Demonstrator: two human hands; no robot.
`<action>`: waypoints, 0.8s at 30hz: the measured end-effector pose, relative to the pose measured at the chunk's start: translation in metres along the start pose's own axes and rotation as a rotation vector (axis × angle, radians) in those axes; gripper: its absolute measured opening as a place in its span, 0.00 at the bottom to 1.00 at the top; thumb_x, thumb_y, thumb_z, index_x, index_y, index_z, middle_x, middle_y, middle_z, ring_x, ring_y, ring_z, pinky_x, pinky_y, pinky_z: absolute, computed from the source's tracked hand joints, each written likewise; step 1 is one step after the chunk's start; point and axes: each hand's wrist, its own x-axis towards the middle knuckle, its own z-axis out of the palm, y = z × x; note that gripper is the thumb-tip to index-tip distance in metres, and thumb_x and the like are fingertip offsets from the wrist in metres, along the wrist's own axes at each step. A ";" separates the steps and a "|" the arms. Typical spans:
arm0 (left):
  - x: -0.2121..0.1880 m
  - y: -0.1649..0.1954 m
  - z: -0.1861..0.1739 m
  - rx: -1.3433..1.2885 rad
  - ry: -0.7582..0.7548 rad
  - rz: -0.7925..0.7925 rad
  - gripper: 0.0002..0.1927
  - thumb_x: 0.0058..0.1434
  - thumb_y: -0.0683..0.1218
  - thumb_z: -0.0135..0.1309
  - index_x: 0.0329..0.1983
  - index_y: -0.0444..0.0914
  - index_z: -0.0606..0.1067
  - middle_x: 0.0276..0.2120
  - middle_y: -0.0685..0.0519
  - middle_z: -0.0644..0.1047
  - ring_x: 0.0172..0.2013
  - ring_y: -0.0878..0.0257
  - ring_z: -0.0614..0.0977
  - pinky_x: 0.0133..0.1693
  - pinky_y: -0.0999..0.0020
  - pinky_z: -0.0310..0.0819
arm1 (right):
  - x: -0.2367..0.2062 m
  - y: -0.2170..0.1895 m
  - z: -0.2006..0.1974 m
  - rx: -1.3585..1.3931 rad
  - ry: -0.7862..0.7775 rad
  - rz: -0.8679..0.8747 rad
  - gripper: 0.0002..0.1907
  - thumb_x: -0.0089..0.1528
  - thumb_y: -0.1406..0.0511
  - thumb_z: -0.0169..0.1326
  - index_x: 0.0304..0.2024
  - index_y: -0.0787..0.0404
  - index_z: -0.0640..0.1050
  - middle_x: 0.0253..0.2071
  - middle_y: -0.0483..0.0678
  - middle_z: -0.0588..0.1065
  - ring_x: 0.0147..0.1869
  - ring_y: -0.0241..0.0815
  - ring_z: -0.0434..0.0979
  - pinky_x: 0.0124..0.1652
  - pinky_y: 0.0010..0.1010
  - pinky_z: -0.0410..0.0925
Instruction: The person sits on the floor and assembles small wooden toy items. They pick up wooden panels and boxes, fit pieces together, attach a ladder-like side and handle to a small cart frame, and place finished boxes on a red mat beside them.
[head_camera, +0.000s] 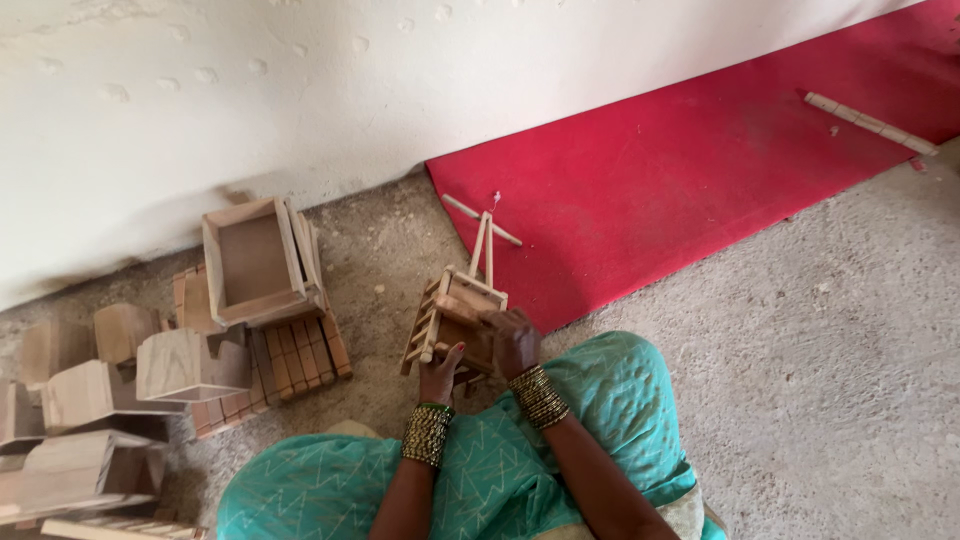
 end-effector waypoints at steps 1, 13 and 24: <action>0.000 -0.001 0.000 0.019 0.009 -0.002 0.17 0.59 0.45 0.63 0.49 0.33 0.76 0.41 0.48 0.81 0.38 0.56 0.86 0.36 0.55 0.87 | 0.000 0.001 -0.002 0.037 0.040 -0.018 0.07 0.64 0.70 0.56 0.36 0.61 0.85 0.35 0.50 0.84 0.38 0.45 0.81 0.33 0.38 0.76; 0.005 -0.011 -0.004 0.066 -0.024 0.108 0.15 0.61 0.44 0.65 0.47 0.31 0.77 0.39 0.48 0.80 0.35 0.60 0.84 0.35 0.62 0.85 | -0.006 -0.013 -0.009 0.038 0.065 -0.002 0.11 0.57 0.72 0.59 0.43 0.65 0.84 0.46 0.54 0.82 0.48 0.50 0.81 0.47 0.39 0.74; 0.000 -0.005 -0.001 0.082 -0.010 0.008 0.15 0.62 0.44 0.61 0.48 0.31 0.77 0.40 0.46 0.82 0.36 0.55 0.86 0.35 0.57 0.88 | -0.008 -0.016 -0.007 0.058 0.086 0.064 0.11 0.57 0.67 0.65 0.42 0.64 0.84 0.46 0.56 0.80 0.48 0.50 0.81 0.44 0.37 0.76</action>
